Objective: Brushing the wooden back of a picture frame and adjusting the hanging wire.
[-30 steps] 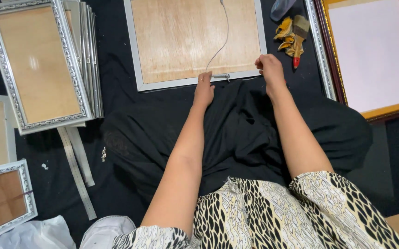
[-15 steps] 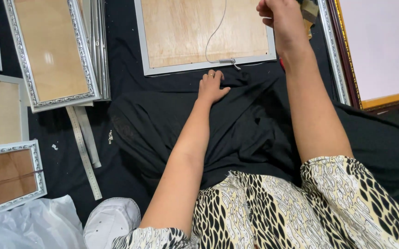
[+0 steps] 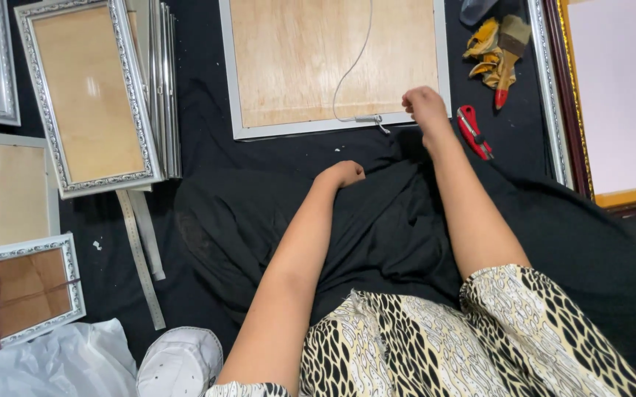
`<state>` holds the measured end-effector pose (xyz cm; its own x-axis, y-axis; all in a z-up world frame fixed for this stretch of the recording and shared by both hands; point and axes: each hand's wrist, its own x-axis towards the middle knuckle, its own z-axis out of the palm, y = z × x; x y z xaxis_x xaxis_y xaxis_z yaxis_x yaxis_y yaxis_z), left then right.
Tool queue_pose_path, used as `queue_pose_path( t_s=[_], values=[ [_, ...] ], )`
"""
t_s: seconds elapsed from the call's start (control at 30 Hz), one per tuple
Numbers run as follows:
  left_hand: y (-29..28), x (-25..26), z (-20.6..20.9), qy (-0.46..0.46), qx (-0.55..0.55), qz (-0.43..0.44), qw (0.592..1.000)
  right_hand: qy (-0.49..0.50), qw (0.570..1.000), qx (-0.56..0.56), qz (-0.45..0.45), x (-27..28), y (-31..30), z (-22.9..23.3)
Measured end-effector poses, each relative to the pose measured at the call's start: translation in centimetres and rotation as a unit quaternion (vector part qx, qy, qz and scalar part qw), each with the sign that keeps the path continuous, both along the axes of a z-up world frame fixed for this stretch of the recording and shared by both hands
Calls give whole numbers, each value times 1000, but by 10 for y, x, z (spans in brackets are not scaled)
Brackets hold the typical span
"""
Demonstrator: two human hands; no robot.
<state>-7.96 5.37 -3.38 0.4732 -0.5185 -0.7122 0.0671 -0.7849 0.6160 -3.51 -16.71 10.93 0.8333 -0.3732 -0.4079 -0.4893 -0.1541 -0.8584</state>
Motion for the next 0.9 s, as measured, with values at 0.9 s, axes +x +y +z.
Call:
queue_pose_path(
  t_s=[0.9],
  values=[
    [-32, 70, 45, -443, -104, 178, 872, 95, 985, -75, 125, 1, 31, -63]
  ],
)
